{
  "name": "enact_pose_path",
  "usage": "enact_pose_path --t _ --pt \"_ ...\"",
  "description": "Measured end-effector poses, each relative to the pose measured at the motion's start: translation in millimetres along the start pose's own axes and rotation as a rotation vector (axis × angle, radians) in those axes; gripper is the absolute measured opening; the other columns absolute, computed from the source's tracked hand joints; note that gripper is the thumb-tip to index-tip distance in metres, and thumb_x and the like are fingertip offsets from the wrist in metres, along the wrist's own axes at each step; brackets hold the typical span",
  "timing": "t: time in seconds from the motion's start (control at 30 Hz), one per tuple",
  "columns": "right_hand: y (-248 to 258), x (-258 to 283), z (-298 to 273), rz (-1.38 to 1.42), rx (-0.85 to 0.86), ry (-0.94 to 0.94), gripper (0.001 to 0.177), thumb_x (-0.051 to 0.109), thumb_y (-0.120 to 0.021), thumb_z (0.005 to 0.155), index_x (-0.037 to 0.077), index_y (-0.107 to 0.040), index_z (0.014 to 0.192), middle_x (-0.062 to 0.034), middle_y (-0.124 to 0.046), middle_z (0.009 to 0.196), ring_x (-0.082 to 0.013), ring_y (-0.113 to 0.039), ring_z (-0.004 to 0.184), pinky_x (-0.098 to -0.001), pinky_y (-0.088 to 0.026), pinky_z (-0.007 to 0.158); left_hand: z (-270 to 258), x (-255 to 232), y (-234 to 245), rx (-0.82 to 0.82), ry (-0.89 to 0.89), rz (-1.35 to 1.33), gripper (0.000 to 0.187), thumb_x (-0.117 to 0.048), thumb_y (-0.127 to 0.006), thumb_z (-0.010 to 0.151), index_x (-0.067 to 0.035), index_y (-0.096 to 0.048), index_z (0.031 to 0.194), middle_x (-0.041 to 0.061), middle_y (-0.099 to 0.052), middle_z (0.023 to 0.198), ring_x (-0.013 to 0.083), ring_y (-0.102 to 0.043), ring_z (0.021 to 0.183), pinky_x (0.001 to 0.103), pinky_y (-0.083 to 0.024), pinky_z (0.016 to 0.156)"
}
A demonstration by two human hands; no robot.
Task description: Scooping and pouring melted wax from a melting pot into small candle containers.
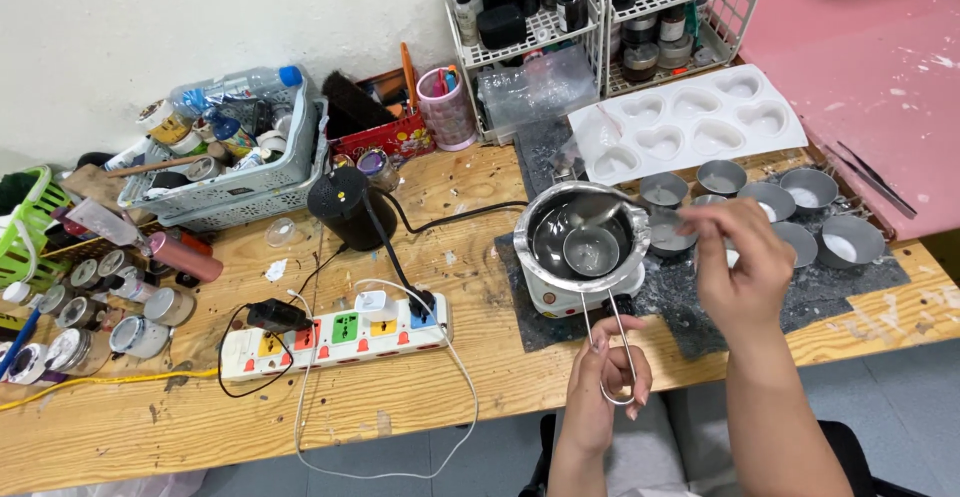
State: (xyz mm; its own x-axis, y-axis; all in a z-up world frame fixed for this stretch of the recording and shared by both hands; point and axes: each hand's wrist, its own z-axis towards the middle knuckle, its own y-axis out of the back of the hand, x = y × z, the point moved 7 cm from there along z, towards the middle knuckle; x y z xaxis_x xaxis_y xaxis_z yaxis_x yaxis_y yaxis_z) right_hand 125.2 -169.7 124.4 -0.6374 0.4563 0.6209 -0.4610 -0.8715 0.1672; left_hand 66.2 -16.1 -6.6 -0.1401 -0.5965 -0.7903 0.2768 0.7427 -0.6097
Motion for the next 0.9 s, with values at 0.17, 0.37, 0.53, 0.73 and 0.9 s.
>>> enact_pose_path --t 0.17,0.37,0.53,0.73,0.9 --pt "-5 17 -1 -0.158 0.142 0.215 0.020 -0.010 -0.067 0.090 0.002 -0.071 0.105 -0.0091 -0.070 0.094 -0.0261 -0.067 0.090 -0.0336 -0.053 0.078 0 2 -1 -0.026 0.026 0.020 0.055 -0.048 -0.033 0.111 0.000 -0.051 0.133 0.006 -0.055 0.066 0.0092 -0.046 0.053 0.022 -0.036 0.047" --pt "-18 33 0 -0.170 0.263 0.301 0.027 -0.009 -0.074 0.078 0.002 -0.072 0.102 -0.0112 -0.069 0.089 -0.0283 -0.067 0.087 -0.0370 -0.053 0.071 0 2 -2 -0.039 0.025 0.031 0.056 -0.049 -0.032 0.111 0.000 -0.051 0.133 0.006 -0.055 0.066 0.0090 -0.047 0.054 0.021 -0.036 0.046" --pt "-25 34 -1 -0.130 0.283 0.266 0.023 -0.003 -0.078 0.080 0.003 -0.073 0.102 -0.0098 -0.070 0.087 -0.0242 -0.067 0.083 -0.0336 -0.051 0.065 -2 3 -1 -0.051 0.035 0.034 0.056 -0.049 -0.032 0.111 -0.001 -0.052 0.132 0.005 -0.054 0.066 0.0089 -0.046 0.053 0.022 -0.036 0.046" --pt "-27 20 0 -0.089 0.280 0.031 0.025 -0.004 -0.075 0.086 0.003 -0.074 0.109 -0.0096 -0.069 0.086 -0.0209 -0.062 0.074 -0.0330 -0.049 0.063 -2 0 -3 -0.031 0.012 0.021 0.056 -0.049 -0.032 0.112 -0.001 -0.052 0.132 0.005 -0.054 0.065 0.0085 -0.045 0.052 0.022 -0.036 0.046" --pt "-22 28 0 -0.168 0.216 0.140 0.029 -0.008 -0.071 0.086 0.004 -0.074 0.111 -0.0103 -0.071 0.093 -0.0246 -0.065 0.089 -0.0352 -0.052 0.076 -1 -1 -2 -0.029 0.020 0.023 0.055 -0.048 -0.031 0.113 -0.001 -0.052 0.132 0.005 -0.054 0.065 0.0088 -0.046 0.053 0.022 -0.036 0.047"
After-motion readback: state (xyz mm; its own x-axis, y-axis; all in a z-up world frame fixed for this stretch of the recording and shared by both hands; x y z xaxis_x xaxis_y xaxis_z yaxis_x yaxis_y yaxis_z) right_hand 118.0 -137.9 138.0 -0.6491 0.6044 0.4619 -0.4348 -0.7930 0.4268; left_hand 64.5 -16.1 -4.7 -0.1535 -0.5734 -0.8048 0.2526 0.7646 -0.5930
